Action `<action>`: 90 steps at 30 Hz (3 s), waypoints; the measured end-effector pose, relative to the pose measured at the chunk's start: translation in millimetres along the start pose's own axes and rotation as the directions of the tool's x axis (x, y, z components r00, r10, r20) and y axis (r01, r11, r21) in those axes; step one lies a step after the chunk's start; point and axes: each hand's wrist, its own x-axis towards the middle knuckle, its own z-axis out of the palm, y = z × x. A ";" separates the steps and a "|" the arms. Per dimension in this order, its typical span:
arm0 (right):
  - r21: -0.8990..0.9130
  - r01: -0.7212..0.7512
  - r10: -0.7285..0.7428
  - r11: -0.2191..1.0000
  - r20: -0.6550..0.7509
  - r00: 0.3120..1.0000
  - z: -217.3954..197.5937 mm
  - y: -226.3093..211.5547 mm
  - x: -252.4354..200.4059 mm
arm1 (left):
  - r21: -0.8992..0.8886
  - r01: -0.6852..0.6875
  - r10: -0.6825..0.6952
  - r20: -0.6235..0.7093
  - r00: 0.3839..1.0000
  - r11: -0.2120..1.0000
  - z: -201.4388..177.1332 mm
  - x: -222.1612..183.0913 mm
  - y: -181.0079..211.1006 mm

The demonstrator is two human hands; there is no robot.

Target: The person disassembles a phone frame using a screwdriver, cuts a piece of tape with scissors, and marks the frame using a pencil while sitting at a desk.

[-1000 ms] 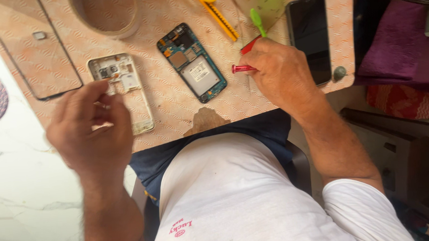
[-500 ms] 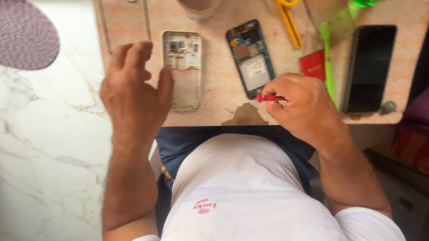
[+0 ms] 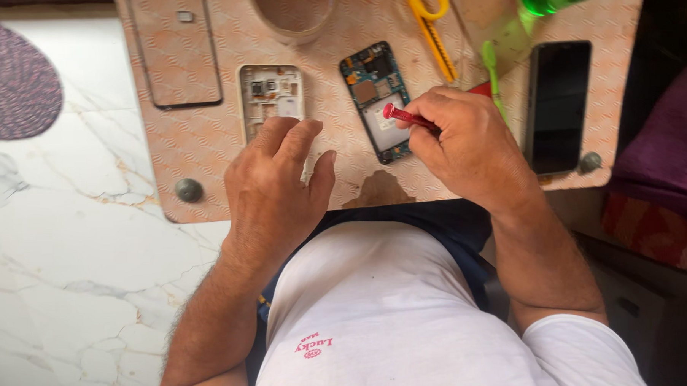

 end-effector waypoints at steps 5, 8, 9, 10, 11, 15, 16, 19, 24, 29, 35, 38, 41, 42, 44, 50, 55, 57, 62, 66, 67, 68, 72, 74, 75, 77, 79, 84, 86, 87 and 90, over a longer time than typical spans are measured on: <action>-0.196 -0.088 0.079 0.977 -0.058 0.995 -1.4 18.7 -15.0 | 0.000 -0.013 0.013 0.012 1.000 1.000 1.3 5.9 5.1; -0.305 -0.033 0.000 0.952 -0.108 0.994 -1.7 25.2 -13.7 | 0.015 0.008 -0.007 -0.008 1.000 1.000 -4.5 10.5 5.3; -0.295 -0.031 -0.004 0.955 -0.118 0.993 -1.8 26.1 -13.0 | 0.005 0.038 -0.038 -0.005 0.999 0.999 -5.9 11.6 4.3; -0.286 -0.030 -0.007 0.958 -0.128 0.992 -1.7 26.7 -12.3 | -0.005 0.068 -0.068 -0.002 0.998 0.998 -6.7 12.6 2.7; -0.354 0.009 -0.066 0.935 -0.148 0.987 -1.1 27.3 -10.8 | 0.007 0.074 -0.074 -0.010 0.997 0.997 -7.5 12.2 0.8; -0.441 0.061 -0.172 0.895 -0.217 0.961 -0.6 28.3 -6.6 | 0.081 0.151 -0.148 -0.047 0.988 0.985 -7.9 8.4 -9.5; -0.418 0.052 -0.164 0.907 -0.237 0.957 -1.7 28.3 -6.9 | 0.105 0.183 -0.178 -0.059 0.982 0.977 -7.4 7.3 -12.1; -0.253 0.096 -0.158 0.963 -0.241 0.957 -4.6 26.2 -11.5 | 0.301 0.152 -0.119 -0.124 0.985 0.941 -10.1 3.1 -19.7; -0.148 0.164 -0.194 0.975 -0.224 0.955 1.1 18.6 -17.2 | 0.411 0.243 -0.238 -0.064 0.969 0.879 -11.5 2.8 -24.5; -0.057 0.173 -0.181 0.983 -0.242 0.953 5.5 13.2 -18.6 | 0.419 0.265 -0.269 -0.050 0.962 0.869 -1.0 8.7 -22.4; -0.017 0.199 -0.196 0.980 -0.260 0.945 10.8 9.4 -17.5 | 0.344 0.266 -0.264 -0.052 0.963 0.900 6.1 10.3 -23.5; 0.034 0.199 -0.184 0.979 -0.247 0.951 14.6 7.5 -16.3 | 0.227 0.322 -0.325 -0.027 0.945 0.919 6.8 8.8 -24.7; 0.132 0.192 -0.165 0.972 -0.192 0.967 18.7 4.8 -14.6 | 0.132 0.342 -0.337 -0.058 0.940 0.930 5.9 3.7 -24.6; 0.184 0.190 -0.160 0.964 -0.166 0.973 20.6 3.6 -13.6 | 0.030 0.359 -0.356 -0.068 0.932 0.933 5.3 1.2 -24.2; 0.267 0.171 -0.141 0.949 -0.127 0.982 24.7 0.3 -11.3 | -0.218 0.376 -0.399 -0.068 0.915 0.900 3.4 -3.3 -22.8; 0.475 0.065 -0.064 0.878 -0.018 0.998 46.6 -6.4 -2.6 | -0.822 0.227 -0.491 -0.072 0.868 0.522 2.0 -7.2 -15.8; 0.664 -0.013 -0.071 0.747 0.099 0.993 64.1 -3.0 3.5 | -0.924 0.161 -0.510 -0.042 0.859 0.346 5.8 -8.8 -13.4; 0.622 -0.029 -0.054 0.783 0.115 0.992 65.9 0.3 3.7 | -0.920 0.153 -0.455 -0.030 0.890 0.361 6.4 -9.7 -13.5; 0.648 -0.202 0.044 0.734 0.250 0.967 68.3 7.3 3.4 | -0.883 0.144 -0.415 -0.062 0.908 0.447 -0.1 -8.9 -21.2; 0.623 -0.193 0.052 0.758 0.237 0.970 67.1 3.1 2.7 | -0.844 0.199 -0.420 -0.034 0.907 0.498 -11.6 -3.9 -28.7; 0.620 -0.208 0.077 0.757 0.232 0.970 66.1 0.5 3.0 | -0.833 0.239 -0.439 -0.005 0.898 0.499 -13.9 -1.7 -30.6; 0.527 -0.137 0.064 0.839 0.155 0.986 64.0 -2.5 3.0 | -0.778 0.254 -0.429 -0.022 0.903 0.574 -16.1 0.4 -32.6; 0.176 0.046 -0.052 0.983 0.026 0.998 50.5 -14.7 3.6 | -0.369 0.336 -0.390 -0.081 0.917 0.866 -22.3 4.9 -36.8; 0.076 0.162 -0.164 0.984 0.021 0.986 50.8 -19.2 4.8 | -0.155 0.339 -0.356 -0.102 0.929 0.928 -25.1 7.1 -39.3; 0.031 0.247 -0.248 0.968 0.010 0.969 54.4 -20.3 5.7 | -0.100 0.320 -0.330 -0.110 0.938 0.942 -25.3 8.0 -40.2; -0.042 0.363 -0.362 0.931 0.036 0.932 62.0 -19.4 8.2 | -0.005 0.312 -0.310 -0.120 0.943 0.950 -25.2 9.2 -41.8; -0.095 0.431 -0.422 0.897 0.101 0.901 69.2 -17.2 12.1 | 0.073 0.335 -0.324 -0.133 0.937 0.939 -25.2 10.5 -42.9; -0.112 0.332 -0.303 0.937 0.216 0.928 65.3 -19.0 27.8 | 0.162 0.343 -0.318 -0.162 0.934 0.925 -28.6 15.6 -42.1; -0.111 0.307 -0.274 0.945 0.242 0.931 55.4 -21.1 36.1 | 0.167 0.309 -0.280 -0.176 0.944 0.936 -28.8 17.3 -40.3; -0.116 0.300 -0.263 0.947 0.257 0.930 49.6 -21.3 41.5 | 0.164 0.296 -0.267 -0.178 0.947 0.941 -29.1 17.2 -38.9; -0.111 0.225 -0.187 0.968 0.281 0.941 33.8 -19.1 60.6 | 0.121 0.247 -0.224 -0.179 0.958 0.961 -32.1 16.1 -34.1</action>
